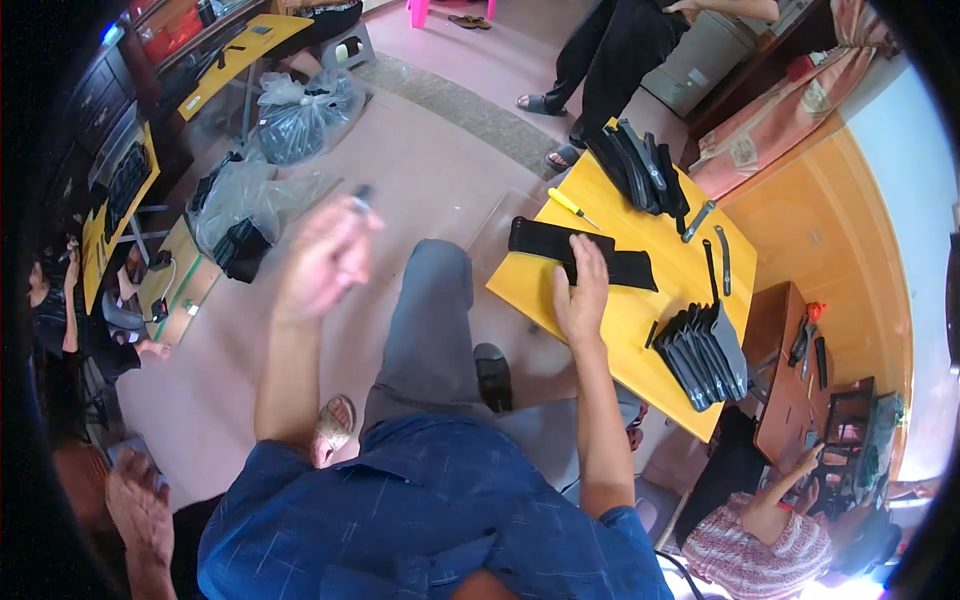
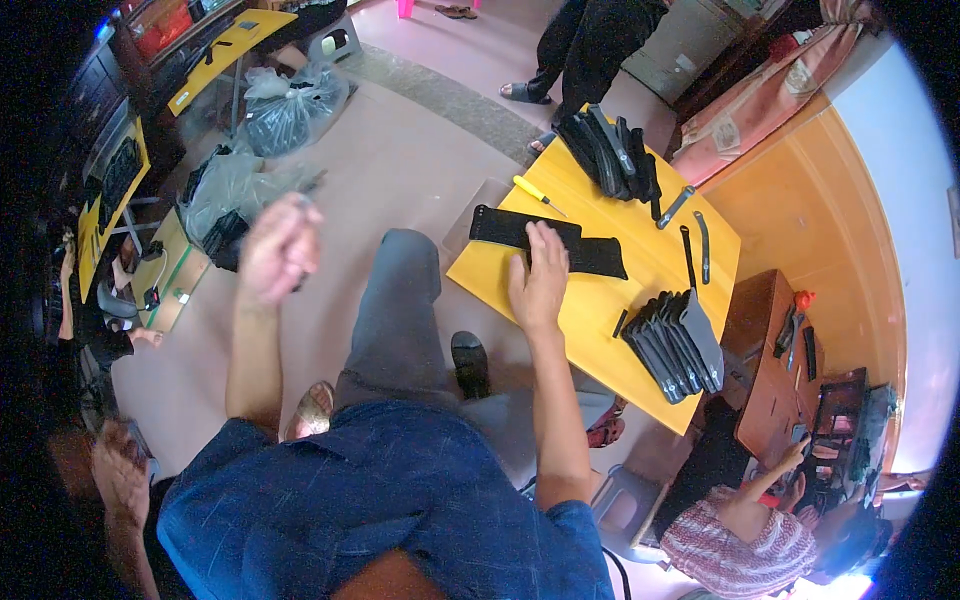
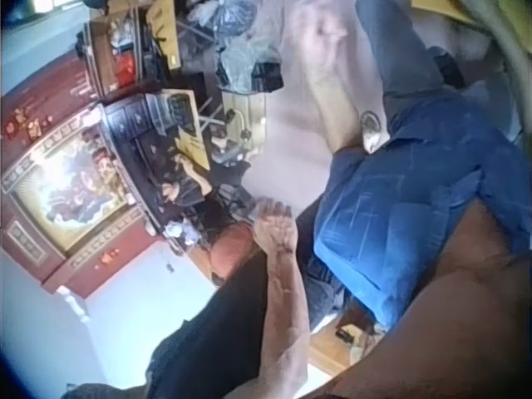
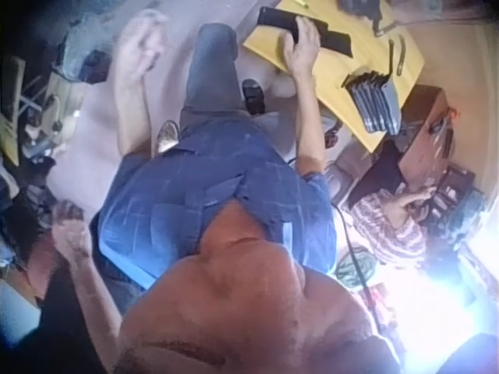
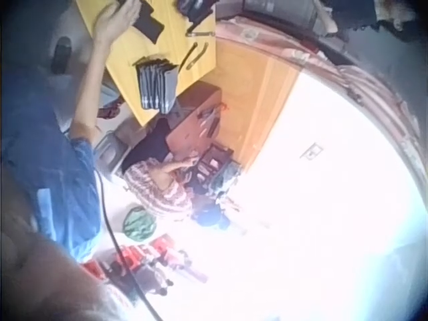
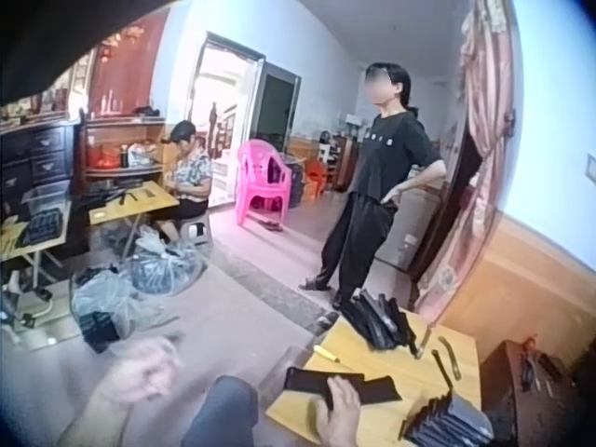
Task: The recorder is seen gathering, aligning, and bundling black fabric straps together using another strap as a tie.
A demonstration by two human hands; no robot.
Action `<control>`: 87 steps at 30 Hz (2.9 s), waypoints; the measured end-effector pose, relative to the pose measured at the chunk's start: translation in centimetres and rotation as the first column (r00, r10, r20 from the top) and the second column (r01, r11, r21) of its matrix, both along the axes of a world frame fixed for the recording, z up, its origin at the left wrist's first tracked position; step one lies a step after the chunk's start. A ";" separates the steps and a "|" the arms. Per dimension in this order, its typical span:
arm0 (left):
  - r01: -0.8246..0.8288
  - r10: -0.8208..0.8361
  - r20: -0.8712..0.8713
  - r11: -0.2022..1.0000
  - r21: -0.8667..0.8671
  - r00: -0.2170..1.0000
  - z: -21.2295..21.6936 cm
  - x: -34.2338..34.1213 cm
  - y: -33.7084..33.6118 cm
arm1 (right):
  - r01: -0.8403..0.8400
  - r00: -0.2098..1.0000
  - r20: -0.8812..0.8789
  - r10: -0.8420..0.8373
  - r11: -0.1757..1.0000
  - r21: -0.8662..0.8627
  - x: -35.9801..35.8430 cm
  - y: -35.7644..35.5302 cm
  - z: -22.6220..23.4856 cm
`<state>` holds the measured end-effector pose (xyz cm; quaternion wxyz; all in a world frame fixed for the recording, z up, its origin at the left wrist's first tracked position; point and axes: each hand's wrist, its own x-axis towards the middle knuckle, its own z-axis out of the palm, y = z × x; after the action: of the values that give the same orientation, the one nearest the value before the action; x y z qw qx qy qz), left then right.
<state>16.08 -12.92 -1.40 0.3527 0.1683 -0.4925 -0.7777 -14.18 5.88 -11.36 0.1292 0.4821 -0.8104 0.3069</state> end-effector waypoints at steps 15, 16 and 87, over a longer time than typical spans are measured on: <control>0.797 -0.714 0.475 0.603 0.043 0.515 -4.9 -11.0 13.3 | 0.217 -0.130 0.716 0.686 0.724 -0.654 3.8 12.6 3.3; 0.784 -0.701 0.487 0.619 0.054 0.520 -5.1 -11.1 12.9 | 0.246 -0.096 0.721 0.687 0.718 -0.651 3.1 13.7 3.4; 0.782 -0.727 0.392 0.623 0.029 0.564 -7.0 -12.7 15.8 | 0.254 0.266 0.866 0.424 0.835 -0.487 11.1 13.3 1.5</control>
<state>3.43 2.88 -8.42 -0.1014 0.0563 -0.6292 -0.7685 -3.12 19.21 -9.82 -0.2745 0.1835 -0.5674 0.7543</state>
